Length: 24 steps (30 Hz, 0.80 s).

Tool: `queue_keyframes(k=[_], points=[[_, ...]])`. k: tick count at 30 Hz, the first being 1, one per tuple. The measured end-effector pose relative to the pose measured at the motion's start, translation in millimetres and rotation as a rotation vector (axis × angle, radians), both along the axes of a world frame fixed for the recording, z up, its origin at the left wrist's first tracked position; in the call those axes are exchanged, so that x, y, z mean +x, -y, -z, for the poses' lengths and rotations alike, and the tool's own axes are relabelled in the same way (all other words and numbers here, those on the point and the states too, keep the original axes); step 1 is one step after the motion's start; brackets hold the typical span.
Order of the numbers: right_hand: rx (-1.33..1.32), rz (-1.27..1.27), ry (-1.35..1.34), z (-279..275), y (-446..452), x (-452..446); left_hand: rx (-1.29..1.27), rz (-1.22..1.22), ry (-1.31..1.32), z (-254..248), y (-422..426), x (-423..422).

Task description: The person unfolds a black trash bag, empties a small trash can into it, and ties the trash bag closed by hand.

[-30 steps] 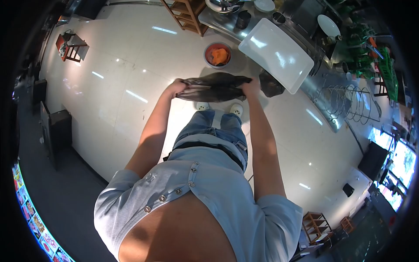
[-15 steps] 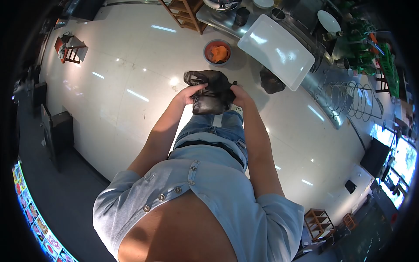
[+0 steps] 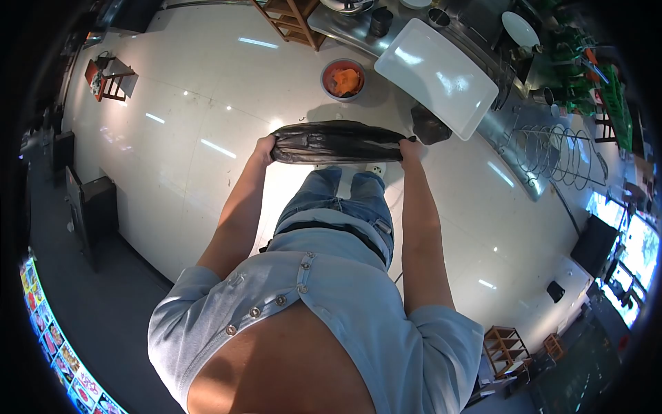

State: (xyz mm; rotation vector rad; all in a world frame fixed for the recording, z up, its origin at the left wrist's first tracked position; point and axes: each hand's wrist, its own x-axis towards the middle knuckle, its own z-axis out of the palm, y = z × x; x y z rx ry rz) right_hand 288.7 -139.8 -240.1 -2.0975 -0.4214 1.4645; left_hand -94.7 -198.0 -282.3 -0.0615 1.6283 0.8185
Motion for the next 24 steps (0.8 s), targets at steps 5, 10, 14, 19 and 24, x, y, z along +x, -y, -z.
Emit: queue_keyframes(k=[5,10,14,19,24], points=[[-0.161,-0.474,0.105,116.2,27.0,1.2,0.107,-0.061,0.163,6.9,20.2,25.8],[-0.051,-0.415,-0.354,60.3,60.0,-74.0,0.123,0.428,0.334,-49.6,19.7,62.0],[-0.189,-0.36,-0.658,11.9,60.3,-98.7,0.119,0.466,0.388,-67.1,12.9,73.1],[-0.208,-0.05,-0.359,49.0,48.0,-78.3,0.178,0.416,-0.215,-3.8,14.2,43.9],[0.04,-0.234,0.177,37.8,29.7,-39.5,0.103,0.475,-0.811,-26.7,9.6,15.0]])
